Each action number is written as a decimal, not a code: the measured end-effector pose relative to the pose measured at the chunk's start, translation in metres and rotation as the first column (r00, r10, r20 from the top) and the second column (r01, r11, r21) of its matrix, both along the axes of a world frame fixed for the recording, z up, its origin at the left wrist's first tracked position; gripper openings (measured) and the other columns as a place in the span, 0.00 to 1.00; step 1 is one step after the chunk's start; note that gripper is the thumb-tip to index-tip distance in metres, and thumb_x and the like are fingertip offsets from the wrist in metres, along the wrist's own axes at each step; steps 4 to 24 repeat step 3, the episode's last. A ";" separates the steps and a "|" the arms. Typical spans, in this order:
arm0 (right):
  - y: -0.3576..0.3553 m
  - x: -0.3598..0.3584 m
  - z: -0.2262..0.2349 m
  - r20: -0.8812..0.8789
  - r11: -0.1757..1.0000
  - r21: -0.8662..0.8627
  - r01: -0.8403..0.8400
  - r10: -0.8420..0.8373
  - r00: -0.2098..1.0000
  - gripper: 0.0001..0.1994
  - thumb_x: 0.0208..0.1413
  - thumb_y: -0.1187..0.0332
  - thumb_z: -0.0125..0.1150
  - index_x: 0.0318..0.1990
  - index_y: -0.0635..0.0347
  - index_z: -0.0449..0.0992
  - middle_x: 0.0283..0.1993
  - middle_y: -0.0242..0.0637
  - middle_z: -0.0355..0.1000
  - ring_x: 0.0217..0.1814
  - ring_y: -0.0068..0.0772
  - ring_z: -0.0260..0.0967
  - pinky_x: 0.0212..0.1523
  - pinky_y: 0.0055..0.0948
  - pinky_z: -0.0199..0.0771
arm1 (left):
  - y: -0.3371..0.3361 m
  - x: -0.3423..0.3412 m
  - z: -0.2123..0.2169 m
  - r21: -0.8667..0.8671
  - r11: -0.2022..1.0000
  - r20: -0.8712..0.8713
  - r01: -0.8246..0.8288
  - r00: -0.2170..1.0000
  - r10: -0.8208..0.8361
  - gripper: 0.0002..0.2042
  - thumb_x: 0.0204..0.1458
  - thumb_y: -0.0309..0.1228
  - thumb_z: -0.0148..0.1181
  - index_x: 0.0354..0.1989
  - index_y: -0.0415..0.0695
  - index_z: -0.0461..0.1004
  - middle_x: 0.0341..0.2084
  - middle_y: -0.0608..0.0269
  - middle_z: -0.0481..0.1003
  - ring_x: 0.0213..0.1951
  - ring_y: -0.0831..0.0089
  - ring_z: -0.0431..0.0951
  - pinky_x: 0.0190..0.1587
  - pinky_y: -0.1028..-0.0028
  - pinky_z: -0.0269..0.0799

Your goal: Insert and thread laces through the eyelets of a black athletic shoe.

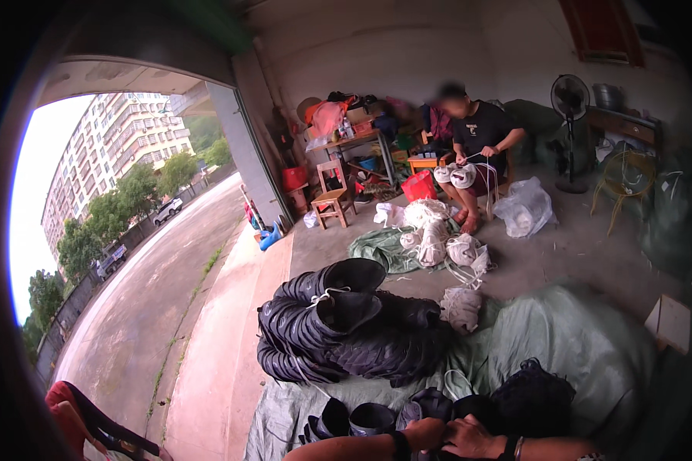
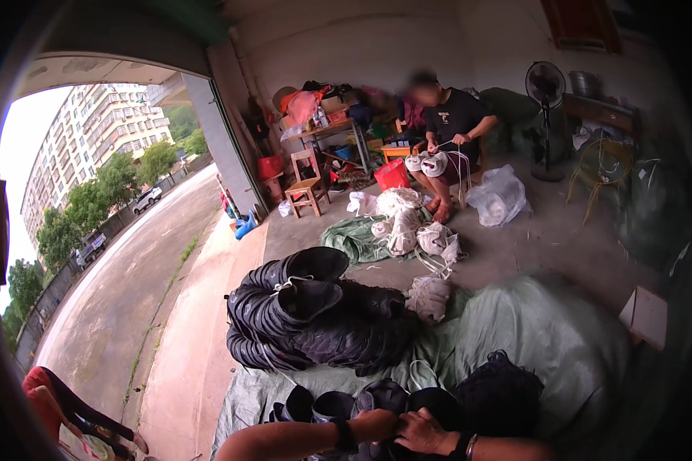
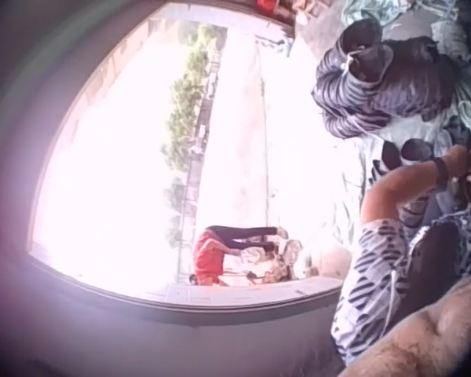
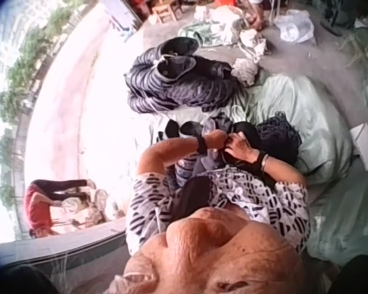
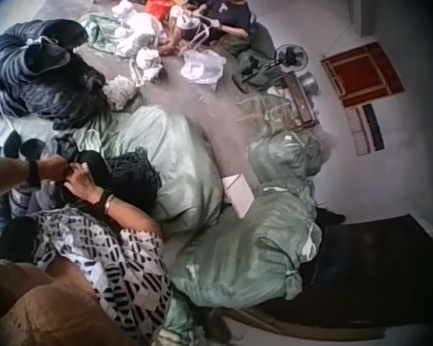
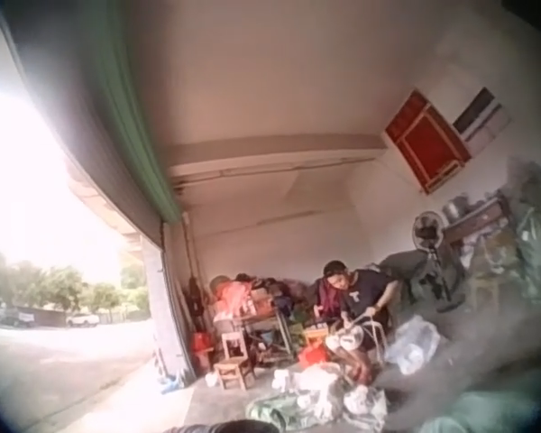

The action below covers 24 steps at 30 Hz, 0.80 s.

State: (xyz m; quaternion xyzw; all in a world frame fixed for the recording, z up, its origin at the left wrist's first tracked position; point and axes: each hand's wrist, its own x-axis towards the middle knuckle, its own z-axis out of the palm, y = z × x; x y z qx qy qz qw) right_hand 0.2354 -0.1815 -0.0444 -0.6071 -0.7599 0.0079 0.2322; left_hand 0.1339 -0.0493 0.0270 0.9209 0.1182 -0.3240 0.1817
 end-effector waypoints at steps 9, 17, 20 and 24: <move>0.000 0.002 -0.005 -0.036 0.999 0.048 -0.025 0.026 0.999 0.12 0.41 0.56 0.66 0.30 0.50 0.75 0.35 0.32 0.67 0.41 0.32 0.68 0.40 0.34 0.58 | 0.004 0.005 -0.006 -0.092 0.994 -0.070 -0.056 0.996 0.049 0.07 0.46 0.30 0.56 0.29 0.41 0.77 0.14 0.59 0.76 0.29 0.60 0.80 0.30 0.56 0.70; 0.000 0.002 -0.005 -0.036 0.999 0.048 -0.025 0.026 0.999 0.12 0.41 0.56 0.66 0.30 0.50 0.75 0.35 0.32 0.67 0.41 0.32 0.68 0.40 0.34 0.58 | 0.004 0.005 -0.006 -0.092 0.994 -0.070 -0.056 0.996 0.049 0.07 0.46 0.30 0.56 0.29 0.41 0.77 0.14 0.59 0.76 0.29 0.60 0.80 0.30 0.56 0.70; 0.000 0.002 -0.005 -0.036 0.999 0.048 -0.025 0.026 0.999 0.12 0.41 0.56 0.66 0.30 0.50 0.75 0.35 0.32 0.67 0.41 0.32 0.68 0.40 0.34 0.58 | 0.004 0.005 -0.006 -0.092 0.994 -0.070 -0.056 0.996 0.049 0.07 0.46 0.30 0.56 0.29 0.41 0.77 0.14 0.59 0.76 0.29 0.60 0.80 0.30 0.56 0.70; 0.000 0.002 -0.005 -0.036 0.999 0.048 -0.025 0.026 0.999 0.12 0.41 0.56 0.66 0.30 0.50 0.75 0.35 0.32 0.67 0.41 0.32 0.68 0.40 0.34 0.58 | 0.004 0.005 -0.006 -0.092 0.994 -0.070 -0.056 0.996 0.049 0.07 0.46 0.30 0.56 0.29 0.41 0.77 0.14 0.59 0.76 0.29 0.60 0.80 0.30 0.56 0.70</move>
